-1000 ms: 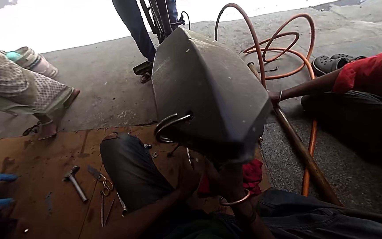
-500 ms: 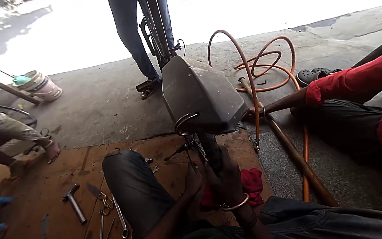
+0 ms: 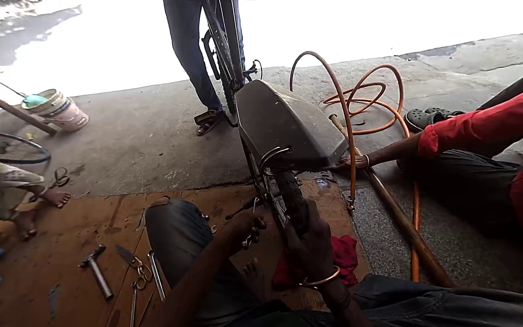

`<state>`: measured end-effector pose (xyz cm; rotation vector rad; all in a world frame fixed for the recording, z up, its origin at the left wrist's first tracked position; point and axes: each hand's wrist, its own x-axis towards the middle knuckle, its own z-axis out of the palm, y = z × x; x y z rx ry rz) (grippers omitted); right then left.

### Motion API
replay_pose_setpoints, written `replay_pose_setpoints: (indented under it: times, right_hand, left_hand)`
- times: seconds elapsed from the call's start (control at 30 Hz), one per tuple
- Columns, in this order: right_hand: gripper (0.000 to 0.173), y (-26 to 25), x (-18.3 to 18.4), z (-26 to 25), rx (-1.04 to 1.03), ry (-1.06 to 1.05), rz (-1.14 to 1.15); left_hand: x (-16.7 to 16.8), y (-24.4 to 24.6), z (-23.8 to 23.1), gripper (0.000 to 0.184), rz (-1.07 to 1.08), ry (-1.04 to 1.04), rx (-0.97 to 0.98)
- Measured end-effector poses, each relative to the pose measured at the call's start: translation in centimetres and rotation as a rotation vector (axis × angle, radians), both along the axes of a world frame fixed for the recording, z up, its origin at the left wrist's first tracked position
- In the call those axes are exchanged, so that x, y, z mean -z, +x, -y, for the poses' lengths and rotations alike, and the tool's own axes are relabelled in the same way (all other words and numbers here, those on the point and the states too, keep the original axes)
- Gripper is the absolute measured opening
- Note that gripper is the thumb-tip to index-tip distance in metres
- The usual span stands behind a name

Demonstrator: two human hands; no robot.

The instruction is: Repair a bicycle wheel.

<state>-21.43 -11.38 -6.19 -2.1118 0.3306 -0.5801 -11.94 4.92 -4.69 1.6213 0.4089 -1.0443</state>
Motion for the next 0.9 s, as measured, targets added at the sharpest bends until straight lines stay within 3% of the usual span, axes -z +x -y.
replay_pose_setpoints:
  times: [0.13,0.23,0.43,0.73,0.9]
  right_hand:
    - [0.055,0.5,-0.4,-0.1,-0.016,-0.013,-0.007]
    - [0.055,0.3,-0.3,-0.4,-0.015,-0.013,-0.013]
    - [0.054,0.5,-0.2,-0.4,-0.018,-0.023,-0.004]
    - [0.054,0.4,-0.4,-0.3,-0.015,-0.023,-0.005]
    - [0.054,0.4,-0.4,-0.3,-0.005,-0.024,-0.002]
  left_hand:
    - [1.1,-1.9,-0.8,0.044,0.105,-0.007,0.076]
    - [0.8,-2.8,-1.1,0.037,0.144,0.055,-0.022]
    - [2.1,-3.1,-1.4,0.055,0.264,0.18,0.144]
    - [1.2,-2.2,-2.6,0.052,0.151,0.138,0.203]
    - [-2.1,1.9,-1.2,0.02,0.014,0.034,0.232]
